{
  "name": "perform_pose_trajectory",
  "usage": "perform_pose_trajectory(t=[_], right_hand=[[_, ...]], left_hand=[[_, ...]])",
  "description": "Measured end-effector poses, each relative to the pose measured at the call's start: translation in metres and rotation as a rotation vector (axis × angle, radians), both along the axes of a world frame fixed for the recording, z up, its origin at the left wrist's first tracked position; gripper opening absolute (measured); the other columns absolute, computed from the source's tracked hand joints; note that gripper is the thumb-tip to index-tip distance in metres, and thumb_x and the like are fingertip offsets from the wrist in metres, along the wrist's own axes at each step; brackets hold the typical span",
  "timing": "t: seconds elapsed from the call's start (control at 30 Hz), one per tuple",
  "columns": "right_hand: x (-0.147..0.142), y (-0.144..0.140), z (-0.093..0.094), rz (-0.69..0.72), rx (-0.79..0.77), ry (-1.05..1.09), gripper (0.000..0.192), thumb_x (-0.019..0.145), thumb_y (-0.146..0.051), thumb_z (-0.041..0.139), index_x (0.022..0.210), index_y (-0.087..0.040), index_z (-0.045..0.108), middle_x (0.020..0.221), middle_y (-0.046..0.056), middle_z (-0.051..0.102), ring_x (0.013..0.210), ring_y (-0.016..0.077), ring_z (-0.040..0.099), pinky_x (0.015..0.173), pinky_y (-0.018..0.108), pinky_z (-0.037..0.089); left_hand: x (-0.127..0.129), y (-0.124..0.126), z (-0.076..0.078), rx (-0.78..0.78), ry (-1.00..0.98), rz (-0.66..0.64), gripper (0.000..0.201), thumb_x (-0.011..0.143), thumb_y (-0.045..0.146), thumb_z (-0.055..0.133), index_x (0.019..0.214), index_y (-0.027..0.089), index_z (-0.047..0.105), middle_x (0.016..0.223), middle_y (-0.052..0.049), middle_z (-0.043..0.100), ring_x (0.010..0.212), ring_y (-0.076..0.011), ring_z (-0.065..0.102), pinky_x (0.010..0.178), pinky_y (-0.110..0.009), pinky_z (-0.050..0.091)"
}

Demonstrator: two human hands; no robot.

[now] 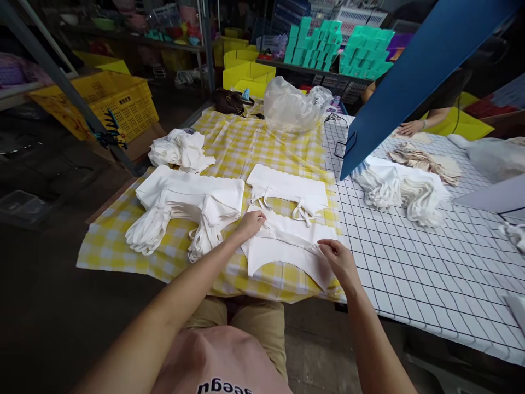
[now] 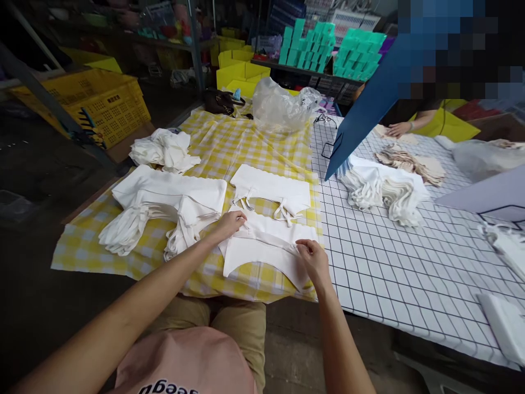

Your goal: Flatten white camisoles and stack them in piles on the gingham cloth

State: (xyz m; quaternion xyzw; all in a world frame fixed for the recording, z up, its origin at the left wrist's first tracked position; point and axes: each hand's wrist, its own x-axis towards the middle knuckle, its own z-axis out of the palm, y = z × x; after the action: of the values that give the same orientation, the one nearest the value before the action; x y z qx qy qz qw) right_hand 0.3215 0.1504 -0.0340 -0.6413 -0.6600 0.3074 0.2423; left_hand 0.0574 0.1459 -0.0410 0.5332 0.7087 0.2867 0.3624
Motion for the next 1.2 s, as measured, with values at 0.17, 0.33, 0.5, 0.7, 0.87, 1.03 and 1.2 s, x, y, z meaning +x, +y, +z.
perform_pose_trajectory(t=[0.17, 0.33, 0.5, 0.7, 0.87, 1.03, 1.2], right_hand=[[-0.001, -0.007, 0.003, 0.025, 0.080, -0.020, 0.029, 0.066, -0.040, 0.048, 0.076, -0.019, 0.064, 0.077, 0.006, 0.062, 0.067, 0.0176, 0.050, 0.064, 0.031, 0.039], [-0.004, -0.013, 0.005, 0.019, 0.092, -0.059, 0.028, 0.065, -0.040, 0.046, 0.073, -0.019, 0.063, 0.073, 0.005, 0.058, 0.064, 0.0163, 0.049, 0.063, 0.030, 0.038], [-0.005, -0.016, 0.006, 0.014, 0.097, -0.069, 0.028, 0.064, -0.041, 0.046, 0.072, -0.019, 0.062, 0.072, 0.005, 0.058, 0.062, 0.0163, 0.049, 0.061, 0.030, 0.038], [-0.001, -0.025, 0.010, -0.025, 0.076, -0.073, 0.029, 0.063, -0.044, 0.048, 0.070, -0.019, 0.061, 0.072, 0.005, 0.061, 0.062, 0.0165, 0.051, 0.061, 0.030, 0.038], [0.013, -0.038, 0.009, 0.010, 0.029, -0.154, 0.027, 0.065, -0.045, 0.050, 0.068, -0.019, 0.060, 0.067, 0.004, 0.061, 0.057, 0.0157, 0.049, 0.057, 0.029, 0.036], [0.022, -0.057, 0.006, 0.034, 0.082, -0.365, 0.019, 0.072, -0.035, 0.048, 0.067, -0.019, 0.057, 0.067, 0.002, 0.055, 0.056, 0.0135, 0.047, 0.054, 0.026, 0.031], [0.015, -0.079, 0.010, -0.087, 0.053, -0.596, 0.010, 0.081, -0.024, 0.043, 0.079, -0.019, 0.051, 0.078, 0.003, 0.056, 0.057, 0.0115, 0.042, 0.051, 0.023, 0.022]], left_hand=[[-0.001, -0.007, 0.000, 0.003, -0.106, 0.021, 0.022, 0.076, 0.013, 0.042, 0.086, 0.014, 0.062, 0.049, 0.005, 0.049, 0.047, -0.0085, 0.050, 0.049, -0.018, 0.039], [-0.001, -0.014, 0.002, -0.006, -0.371, 0.082, 0.015, 0.075, 0.009, 0.043, 0.079, 0.013, 0.057, 0.055, 0.005, 0.050, 0.043, -0.0046, 0.047, 0.043, -0.014, 0.037], [-0.001, -0.016, 0.004, -0.012, -0.456, 0.103, 0.013, 0.077, 0.008, 0.043, 0.075, 0.013, 0.054, 0.058, 0.004, 0.052, 0.044, -0.0043, 0.050, 0.044, -0.014, 0.041], [-0.002, -0.025, 0.013, 0.015, -0.446, 0.098, 0.012, 0.076, 0.006, 0.044, 0.075, 0.013, 0.055, 0.055, 0.005, 0.052, 0.042, -0.0038, 0.049, 0.041, -0.014, 0.039], [-0.003, -0.047, 0.028, 0.015, -0.527, 0.045, 0.008, 0.074, 0.009, 0.050, 0.079, 0.013, 0.054, 0.052, 0.007, 0.048, 0.036, -0.0035, 0.047, 0.036, -0.014, 0.034], [0.000, -0.076, 0.040, -0.014, -0.694, 0.006, 0.010, 0.072, 0.017, 0.055, 0.081, 0.013, 0.053, 0.057, 0.006, 0.051, 0.036, -0.0038, 0.049, 0.034, -0.014, 0.032], [0.009, -0.115, 0.040, -0.097, -0.762, -0.020, 0.019, 0.069, 0.026, 0.060, 0.082, 0.014, 0.053, 0.060, 0.004, 0.055, 0.048, -0.0083, 0.057, 0.044, -0.017, 0.039]])
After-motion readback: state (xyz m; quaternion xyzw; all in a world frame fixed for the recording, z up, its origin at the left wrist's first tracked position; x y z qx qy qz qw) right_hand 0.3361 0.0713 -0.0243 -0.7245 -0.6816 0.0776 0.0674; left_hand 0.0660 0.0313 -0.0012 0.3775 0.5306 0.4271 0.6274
